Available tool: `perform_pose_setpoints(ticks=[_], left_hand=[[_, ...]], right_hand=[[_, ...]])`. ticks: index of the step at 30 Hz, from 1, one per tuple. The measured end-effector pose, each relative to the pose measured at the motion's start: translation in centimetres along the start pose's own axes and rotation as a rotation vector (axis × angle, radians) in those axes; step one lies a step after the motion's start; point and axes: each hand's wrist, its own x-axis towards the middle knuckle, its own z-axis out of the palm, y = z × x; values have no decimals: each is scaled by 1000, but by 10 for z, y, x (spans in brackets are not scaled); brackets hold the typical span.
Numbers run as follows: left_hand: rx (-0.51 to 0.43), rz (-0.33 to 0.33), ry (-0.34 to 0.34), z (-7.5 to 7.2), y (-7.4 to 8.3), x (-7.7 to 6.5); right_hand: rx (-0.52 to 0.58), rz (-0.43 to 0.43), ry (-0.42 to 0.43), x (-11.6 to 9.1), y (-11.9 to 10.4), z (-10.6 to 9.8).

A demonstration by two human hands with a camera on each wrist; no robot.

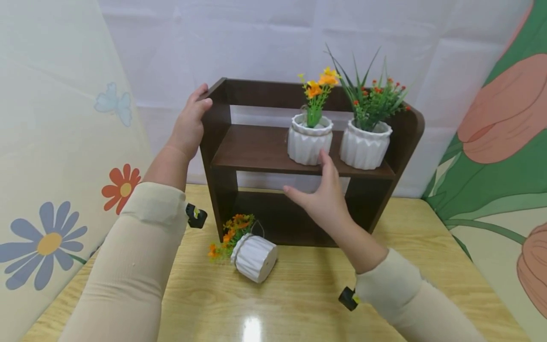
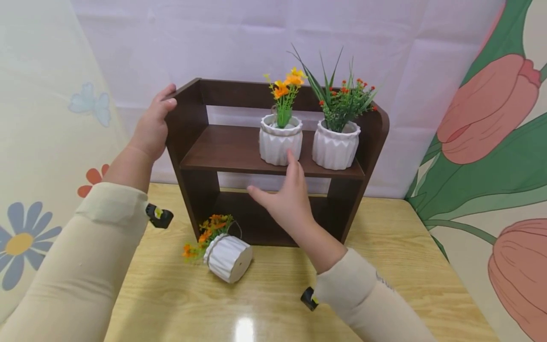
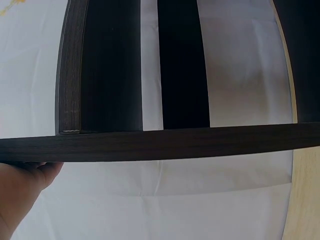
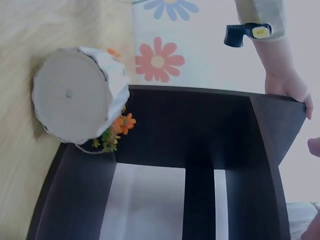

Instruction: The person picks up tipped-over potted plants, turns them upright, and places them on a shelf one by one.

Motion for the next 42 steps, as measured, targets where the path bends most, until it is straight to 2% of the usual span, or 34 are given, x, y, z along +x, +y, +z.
perform_pose_setpoints(ticks=[9,14,20,27,42], left_hand=[[11,13,1,1,-1,-1],[10,9,4,1,-1,-1],[2,9,7,1,-1,1],[-5,9,9,1,-2,1],[-1,12,8,1,-1,0]], right_hand=[[-5,-46,-19,-20,7,11],[-12,-19,-91,-28,10,19],[-11,-45,-178,-32,19,28],[-25,4,-258,-35,27,42],[-130,-51,-437,-39,42,68]])
